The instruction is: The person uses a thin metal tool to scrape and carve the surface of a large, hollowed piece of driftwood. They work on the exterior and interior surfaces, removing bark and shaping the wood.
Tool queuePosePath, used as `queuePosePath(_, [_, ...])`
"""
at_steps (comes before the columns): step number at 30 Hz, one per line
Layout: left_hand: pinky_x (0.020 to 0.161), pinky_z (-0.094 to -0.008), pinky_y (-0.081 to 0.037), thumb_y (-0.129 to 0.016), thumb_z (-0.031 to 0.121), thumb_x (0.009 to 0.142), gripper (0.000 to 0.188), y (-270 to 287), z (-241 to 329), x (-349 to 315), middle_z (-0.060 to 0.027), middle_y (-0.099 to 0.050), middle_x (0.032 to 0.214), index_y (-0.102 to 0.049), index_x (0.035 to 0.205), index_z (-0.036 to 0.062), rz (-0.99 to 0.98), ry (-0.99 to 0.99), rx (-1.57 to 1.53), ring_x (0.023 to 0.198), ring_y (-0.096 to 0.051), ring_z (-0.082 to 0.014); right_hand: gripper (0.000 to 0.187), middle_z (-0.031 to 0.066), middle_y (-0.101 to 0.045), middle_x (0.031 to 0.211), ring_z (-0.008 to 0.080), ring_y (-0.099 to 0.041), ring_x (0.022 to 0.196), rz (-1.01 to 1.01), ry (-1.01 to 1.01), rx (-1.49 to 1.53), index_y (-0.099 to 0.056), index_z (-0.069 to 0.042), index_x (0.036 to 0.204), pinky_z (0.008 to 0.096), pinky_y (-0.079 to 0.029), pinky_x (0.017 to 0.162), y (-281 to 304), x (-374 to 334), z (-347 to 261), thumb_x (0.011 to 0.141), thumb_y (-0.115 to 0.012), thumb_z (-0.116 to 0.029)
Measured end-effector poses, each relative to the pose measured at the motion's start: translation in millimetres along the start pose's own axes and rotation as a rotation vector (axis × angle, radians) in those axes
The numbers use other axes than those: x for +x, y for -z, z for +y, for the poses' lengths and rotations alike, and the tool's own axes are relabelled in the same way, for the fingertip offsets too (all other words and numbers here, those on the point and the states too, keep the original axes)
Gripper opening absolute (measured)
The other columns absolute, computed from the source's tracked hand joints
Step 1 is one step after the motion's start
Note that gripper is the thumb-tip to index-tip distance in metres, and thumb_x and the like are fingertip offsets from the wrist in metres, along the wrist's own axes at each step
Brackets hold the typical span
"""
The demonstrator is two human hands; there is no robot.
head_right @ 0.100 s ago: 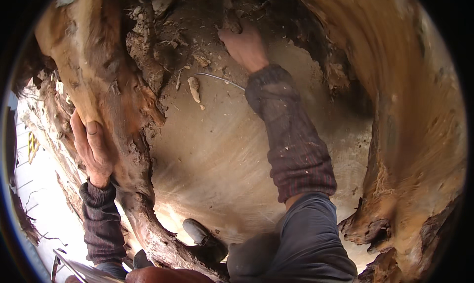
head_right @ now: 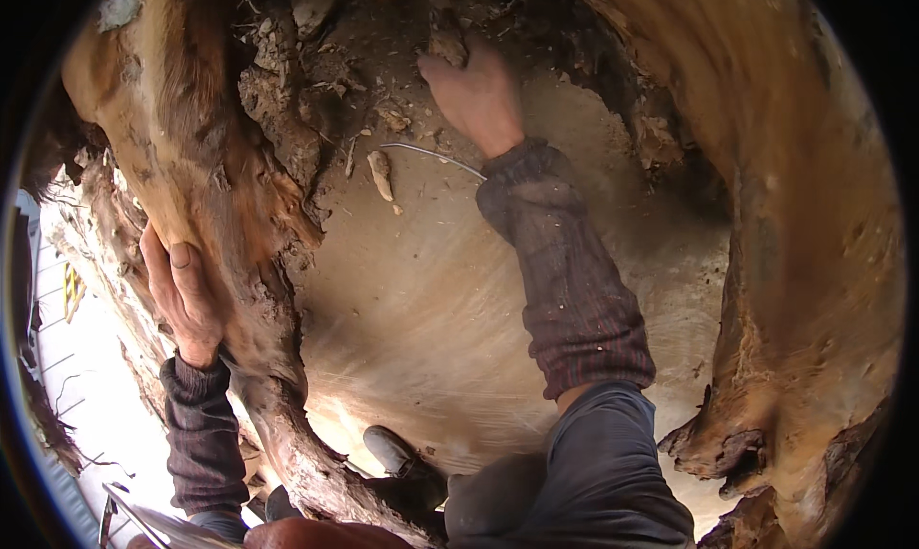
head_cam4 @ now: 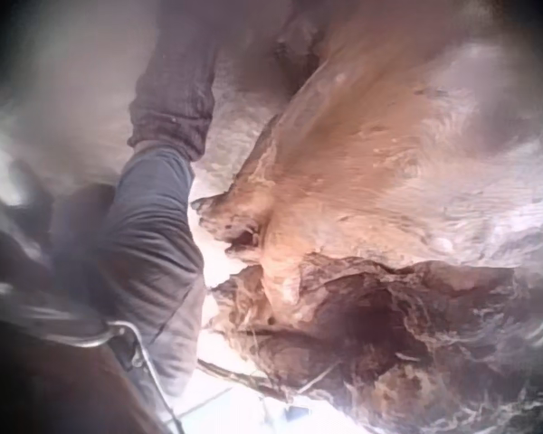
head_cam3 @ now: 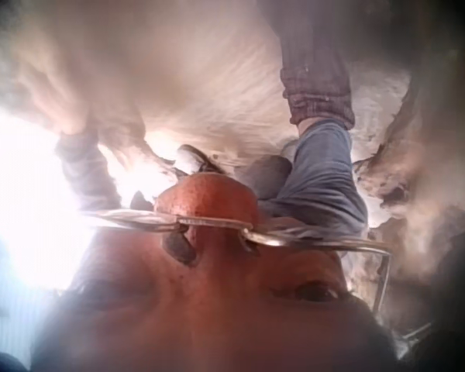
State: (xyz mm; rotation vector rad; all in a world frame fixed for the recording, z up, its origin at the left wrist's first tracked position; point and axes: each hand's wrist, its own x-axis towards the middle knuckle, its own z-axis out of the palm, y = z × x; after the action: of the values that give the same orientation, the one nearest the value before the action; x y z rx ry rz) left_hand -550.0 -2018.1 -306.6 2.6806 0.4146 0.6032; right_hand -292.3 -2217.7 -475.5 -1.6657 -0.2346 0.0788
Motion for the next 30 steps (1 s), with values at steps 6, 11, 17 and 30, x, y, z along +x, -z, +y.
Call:
queuePosePath(6, [0.102, -0.0360, -0.042, -0.044, 0.054, 0.103, 0.073, 2, 2, 2, -0.0186, -0.056, 0.131, -0.040, 0.145, -0.0056, -0.033, 0.008, 0.019, 0.118, -0.055, -0.0249, 0.041, 0.0270, -0.069, 0.094, 0.0427, -0.068, 0.093, 0.051, -0.056, -0.020, -0.070, 0.000, 0.103, 0.0455, -0.053, 0.084, -30, 23, 1, 0.084, -0.067, -0.036])
queuePosePath(11, [0.102, -0.0357, -0.042, -0.045, 0.054, 0.103, 0.073, 1, -1, 2, -0.0180, -0.056, 0.131, -0.041, 0.145, -0.0059, -0.016, 0.005, 0.008, 0.118, -0.055, -0.0242, 0.046, 0.0203, -0.074, 0.103, 0.0323, -0.070, 0.094, 0.010, -0.067, -0.060, -0.068, 0.003, 0.116, 0.0392, -0.053, 0.086, -24, 1, 2, 0.086, -0.070, -0.032])
queuePosePath(17, [0.102, -0.0348, -0.042, -0.047, 0.054, 0.103, 0.074, 1, 0, 1, -0.0167, -0.057, 0.130, -0.041, 0.144, -0.0065, -0.022, 0.029, -0.007, 0.117, -0.054, -0.0227, 0.044, 0.0245, -0.072, 0.095, 0.0410, -0.070, 0.089, 0.101, 0.053, -0.155, -0.067, 0.003, 0.114, 0.0419, -0.054, 0.081, -13, -20, -23, 0.087, -0.068, -0.031])
queuePosePath(30, [0.095, -0.0323, -0.044, -0.046, 0.053, 0.104, 0.070, 0, 1, -1, -0.0127, -0.058, 0.125, -0.042, 0.142, -0.0054, 0.000, 0.012, -0.034, 0.109, -0.054, -0.0183, 0.048, 0.0293, -0.070, 0.094, 0.0428, -0.071, 0.091, 0.168, 0.004, -0.109, -0.063, 0.005, 0.120, 0.0427, -0.055, 0.079, -23, -49, -45, 0.088, -0.069, -0.030])
